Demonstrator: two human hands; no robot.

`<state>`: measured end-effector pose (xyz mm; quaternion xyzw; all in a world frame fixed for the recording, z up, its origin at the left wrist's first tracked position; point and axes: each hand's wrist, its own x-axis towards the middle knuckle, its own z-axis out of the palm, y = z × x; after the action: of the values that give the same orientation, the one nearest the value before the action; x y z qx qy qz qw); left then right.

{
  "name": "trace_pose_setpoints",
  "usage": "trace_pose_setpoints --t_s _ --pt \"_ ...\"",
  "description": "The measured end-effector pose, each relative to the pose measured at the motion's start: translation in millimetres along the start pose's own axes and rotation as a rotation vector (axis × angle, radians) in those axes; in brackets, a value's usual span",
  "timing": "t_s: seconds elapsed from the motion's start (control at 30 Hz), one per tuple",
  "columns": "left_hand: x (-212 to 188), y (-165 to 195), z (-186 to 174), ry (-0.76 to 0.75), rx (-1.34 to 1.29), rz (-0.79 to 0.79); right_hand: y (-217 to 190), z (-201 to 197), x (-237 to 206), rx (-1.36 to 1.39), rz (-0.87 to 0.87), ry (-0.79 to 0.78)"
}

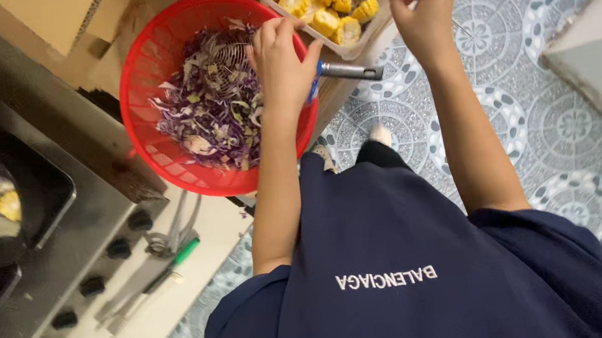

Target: The person assembles food portions in black bowls by adding shredded cabbage, bean sprouts, corn, and peanuts. They use scissors to open a package of peanuts and distribute the ingredients across multiple bowls on a prep counter.

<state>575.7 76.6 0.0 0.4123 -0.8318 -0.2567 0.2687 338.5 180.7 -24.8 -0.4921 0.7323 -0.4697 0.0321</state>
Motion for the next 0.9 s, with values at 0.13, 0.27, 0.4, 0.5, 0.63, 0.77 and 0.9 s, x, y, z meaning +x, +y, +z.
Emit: trace_pose_setpoints --t_s 0.13,0.27,0.4,0.5,0.63,0.77,0.9 --pt "39 -5 33 -0.110 0.136 -0.193 60 24 69 0.130 0.035 -0.131" --pt "85 0 61 -0.066 0.183 -0.334 98 54 138 0.116 -0.023 -0.279" --pt "127 5 93 0.025 0.216 -0.448 122 86 211 0.185 -0.278 -0.482" --pt "148 3 112 0.080 0.196 -0.415 135 114 249 0.178 -0.284 -0.650" --pt "165 6 136 -0.038 0.361 -0.666 136 157 274 0.087 -0.463 -0.847" --pt "181 7 155 0.096 0.478 -0.684 120 187 277 0.105 -0.789 -0.966" --pt "190 3 163 0.082 0.511 -0.745 105 194 284 0.075 -0.785 -0.976"
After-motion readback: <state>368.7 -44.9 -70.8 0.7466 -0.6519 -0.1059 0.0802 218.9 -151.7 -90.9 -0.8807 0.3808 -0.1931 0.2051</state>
